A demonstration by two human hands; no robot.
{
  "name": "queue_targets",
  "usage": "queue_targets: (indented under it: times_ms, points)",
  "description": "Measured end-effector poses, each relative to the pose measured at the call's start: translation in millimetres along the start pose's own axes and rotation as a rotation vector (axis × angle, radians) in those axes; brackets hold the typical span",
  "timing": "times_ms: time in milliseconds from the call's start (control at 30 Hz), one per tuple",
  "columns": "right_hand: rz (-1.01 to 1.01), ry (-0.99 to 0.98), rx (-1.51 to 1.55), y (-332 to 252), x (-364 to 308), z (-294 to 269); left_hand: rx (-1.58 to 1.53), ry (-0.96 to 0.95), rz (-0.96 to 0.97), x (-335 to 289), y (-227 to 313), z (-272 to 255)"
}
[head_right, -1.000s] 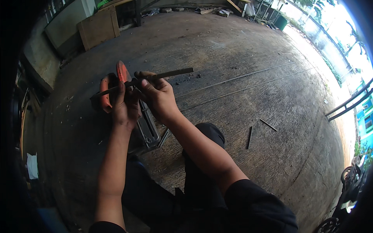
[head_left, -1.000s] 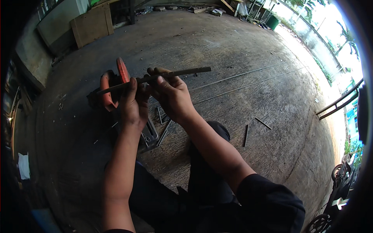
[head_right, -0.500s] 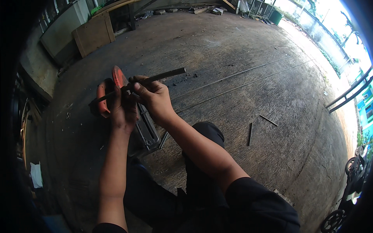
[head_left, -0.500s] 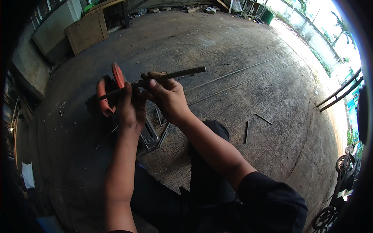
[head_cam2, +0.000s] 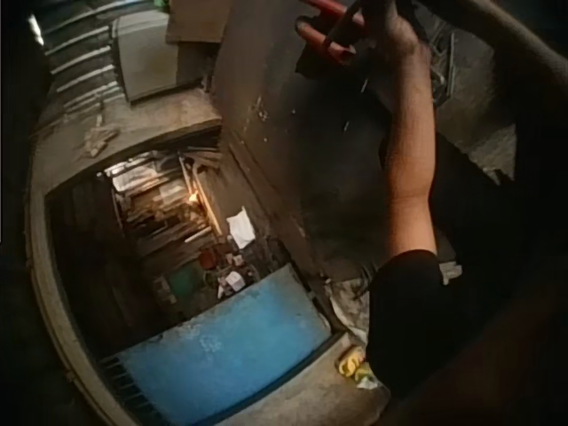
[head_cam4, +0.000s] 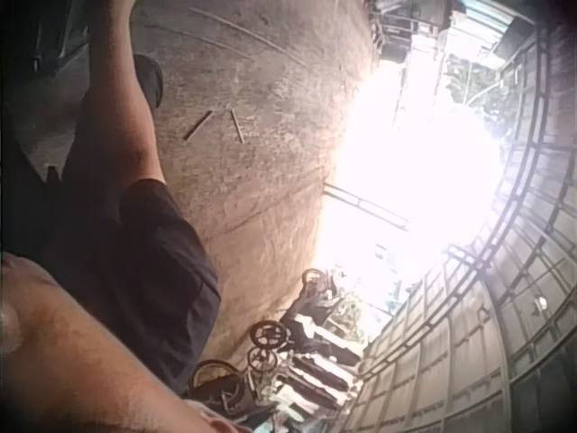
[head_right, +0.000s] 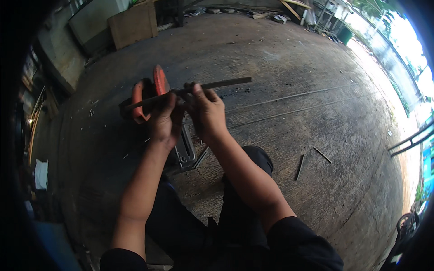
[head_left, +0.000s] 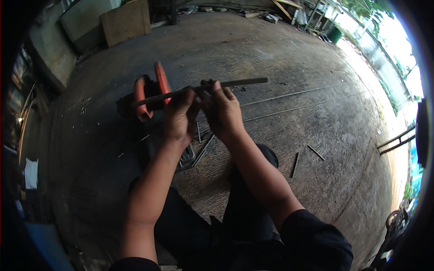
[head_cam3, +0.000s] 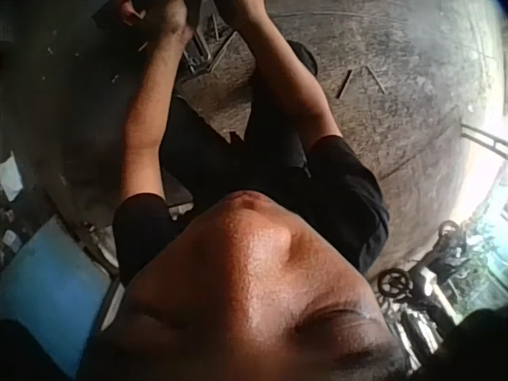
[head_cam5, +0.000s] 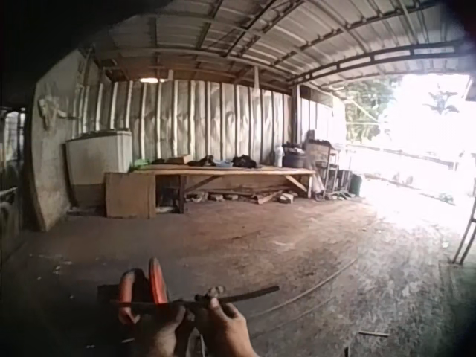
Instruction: Cutting metal rods into smaller pieces using a metal chop saw.
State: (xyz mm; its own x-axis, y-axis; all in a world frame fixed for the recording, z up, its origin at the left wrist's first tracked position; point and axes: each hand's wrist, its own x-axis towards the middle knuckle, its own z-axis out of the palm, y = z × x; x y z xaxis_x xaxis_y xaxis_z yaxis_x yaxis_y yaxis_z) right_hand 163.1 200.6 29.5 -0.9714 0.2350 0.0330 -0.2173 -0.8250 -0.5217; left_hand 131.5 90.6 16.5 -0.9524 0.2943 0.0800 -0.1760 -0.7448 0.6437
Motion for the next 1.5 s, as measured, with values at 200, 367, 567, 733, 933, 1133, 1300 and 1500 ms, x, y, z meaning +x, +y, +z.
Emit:
queue_targets:
  times_ms: [200, 367, 567, 733, 933, 1133, 1300, 1500]
  points:
    - [0.078, 0.016, -0.181, 9, -2, 1, -0.019, 0.062, -0.01, -2, 3, -1]
    - [-0.212, -0.254, -0.977, 28, -20, 9, 0.121, 0.175, 0.098, -5, 17, -10]
    - [-1.017, -0.225, -1.632, 41, -27, 21, 0.251, 0.295, 0.175, -33, 49, -26]
    - [-0.973, -0.555, -1.763, 82, -50, 37, 1.112, 0.332, 0.488, -85, 83, -67]
    - [-0.663, -0.706, -1.517, 138, -74, 53, 1.141, 0.485, 0.736, -133, 110, -93]
    - [-0.326, -0.818, -1.129, 198, -106, 60, 1.172, 0.684, 0.638, -177, 125, -129]
    - [-0.252, -0.845, -1.045, 277, -145, 119, 1.109, 0.957, 0.752, -224, 183, -168]
    - [-0.072, -0.995, -0.731, 324, -213, 166, 1.422, 1.099, 0.553, -321, 262, -166]
